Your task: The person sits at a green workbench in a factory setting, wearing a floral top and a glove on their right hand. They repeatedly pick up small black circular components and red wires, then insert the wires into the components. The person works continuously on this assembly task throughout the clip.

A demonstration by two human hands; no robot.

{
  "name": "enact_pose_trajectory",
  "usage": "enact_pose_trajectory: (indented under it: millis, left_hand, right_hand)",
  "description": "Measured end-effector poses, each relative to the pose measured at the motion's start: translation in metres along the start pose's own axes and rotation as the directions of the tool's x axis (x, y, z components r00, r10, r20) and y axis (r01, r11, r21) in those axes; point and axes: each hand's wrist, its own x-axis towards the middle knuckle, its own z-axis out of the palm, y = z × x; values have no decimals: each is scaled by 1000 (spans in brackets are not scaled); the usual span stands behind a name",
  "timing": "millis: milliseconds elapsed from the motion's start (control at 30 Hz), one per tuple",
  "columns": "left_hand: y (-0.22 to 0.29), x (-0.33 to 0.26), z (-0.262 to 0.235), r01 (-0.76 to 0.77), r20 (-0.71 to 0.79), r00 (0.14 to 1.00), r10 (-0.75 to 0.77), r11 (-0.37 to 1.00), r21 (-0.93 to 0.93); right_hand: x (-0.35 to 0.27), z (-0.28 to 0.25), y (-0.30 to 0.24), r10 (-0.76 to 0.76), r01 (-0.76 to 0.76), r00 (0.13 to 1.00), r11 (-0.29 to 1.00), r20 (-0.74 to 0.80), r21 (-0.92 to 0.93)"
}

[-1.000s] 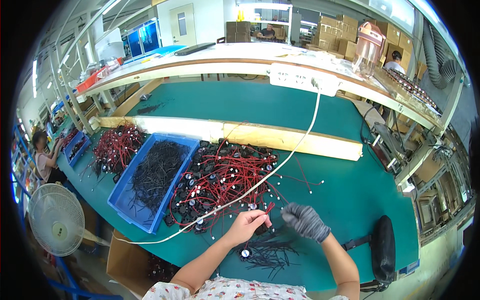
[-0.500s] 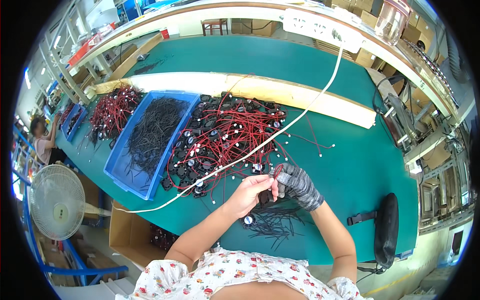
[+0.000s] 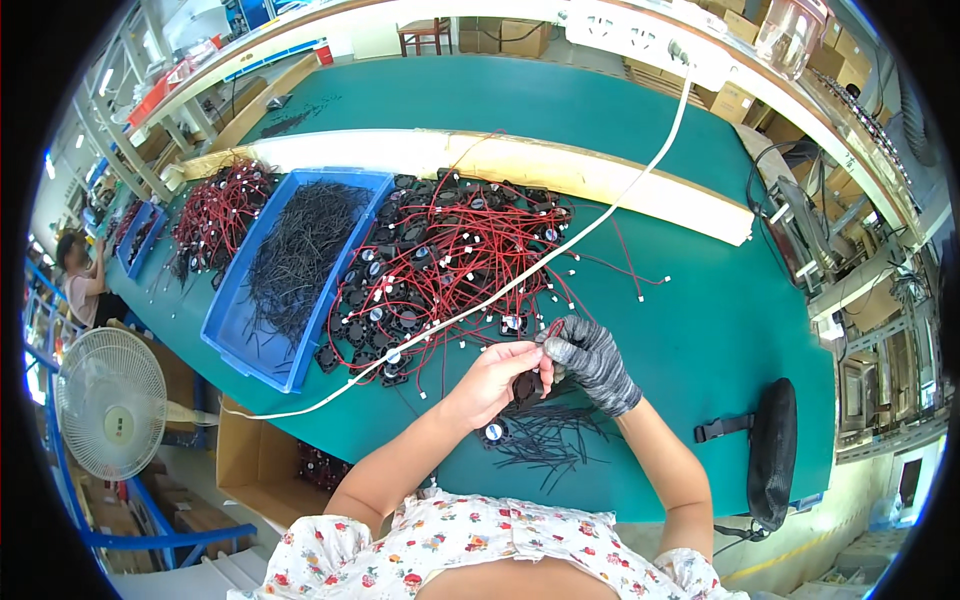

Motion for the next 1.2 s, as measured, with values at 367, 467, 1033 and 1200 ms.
enact_pose_trajectory:
  millis: [367, 467, 1033, 1200]
  left_hand:
    - [1, 1, 1, 68, 9, 998, -68, 997, -41]
    - [3, 3, 1, 30, -26, 999, -28, 998, 55]
    - [-9, 4, 12, -333, -166, 843, 512, 738, 587]
    - [-9, 2, 16, -264, -140, 795, 590, 545, 796]
  right_hand:
    - [-1, -2, 9, 25, -28, 998, 998, -53, -64]
    - [-1, -2, 11, 10, -14, 998, 998, -64, -60]
    - [-9, -3, -8, -359, 312, 931, 694, 63, -649]
    - [-14, 9, -8, -375, 277, 927, 727, -24, -628]
